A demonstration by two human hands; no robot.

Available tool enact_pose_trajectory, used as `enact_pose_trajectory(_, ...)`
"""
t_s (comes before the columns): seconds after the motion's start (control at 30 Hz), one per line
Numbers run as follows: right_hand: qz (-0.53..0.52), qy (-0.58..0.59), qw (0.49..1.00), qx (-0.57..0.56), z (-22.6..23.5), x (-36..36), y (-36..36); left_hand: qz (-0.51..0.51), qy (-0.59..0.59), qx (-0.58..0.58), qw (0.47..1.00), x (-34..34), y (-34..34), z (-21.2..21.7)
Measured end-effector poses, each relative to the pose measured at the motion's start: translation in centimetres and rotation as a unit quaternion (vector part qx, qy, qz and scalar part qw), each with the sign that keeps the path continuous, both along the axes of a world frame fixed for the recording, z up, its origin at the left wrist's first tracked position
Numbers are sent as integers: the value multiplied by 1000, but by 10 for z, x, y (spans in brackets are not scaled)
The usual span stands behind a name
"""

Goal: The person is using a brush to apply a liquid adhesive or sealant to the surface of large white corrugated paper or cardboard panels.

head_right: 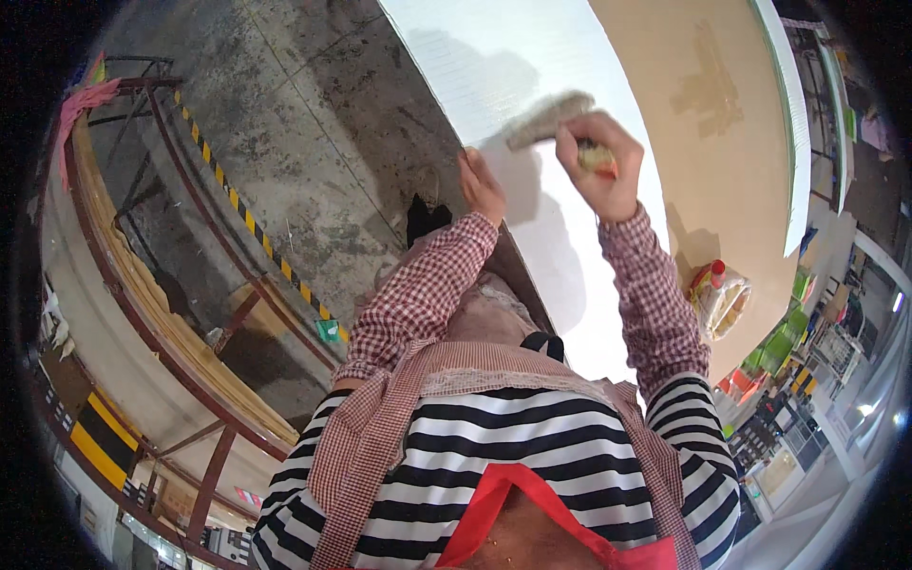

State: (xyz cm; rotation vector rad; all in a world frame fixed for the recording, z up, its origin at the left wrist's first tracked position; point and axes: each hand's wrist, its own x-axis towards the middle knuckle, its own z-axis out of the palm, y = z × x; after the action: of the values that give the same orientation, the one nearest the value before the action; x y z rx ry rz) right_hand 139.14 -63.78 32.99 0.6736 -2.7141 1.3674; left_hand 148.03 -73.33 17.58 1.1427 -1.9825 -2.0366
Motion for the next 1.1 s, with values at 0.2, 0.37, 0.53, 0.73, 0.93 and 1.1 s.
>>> enact_pose_trajectory(0.2, 18, 66, 997, -43, -23, -58, -38, 24, 30, 90, 995, -8, 7, 4)
enact_pose_trajectory(0.37, 1, -27, 998, 59, -8, 25, 18, 39, -7, -4, 999, -7, 8, -10)
enact_pose_trajectory(0.53, 8, -38, 998, 53, 14, 47, 36, 38, 14, 9, 999, -6, 4, -4)
enact_pose_trajectory(0.73, 22, 18, 999, -22, -10, 1, -2, -41, -67, 32, 996, -6, 2, 7)
enact_pose_trajectory(0.93, 36, -46, 995, 77, 3, 80, 59, 39, -13, -42, 998, -5, 1, 1)
enact_pose_trajectory(1.1, 8, -34, 998, 60, 11, 74, 60, 33, -6, -14, 999, -5, 4, -1)
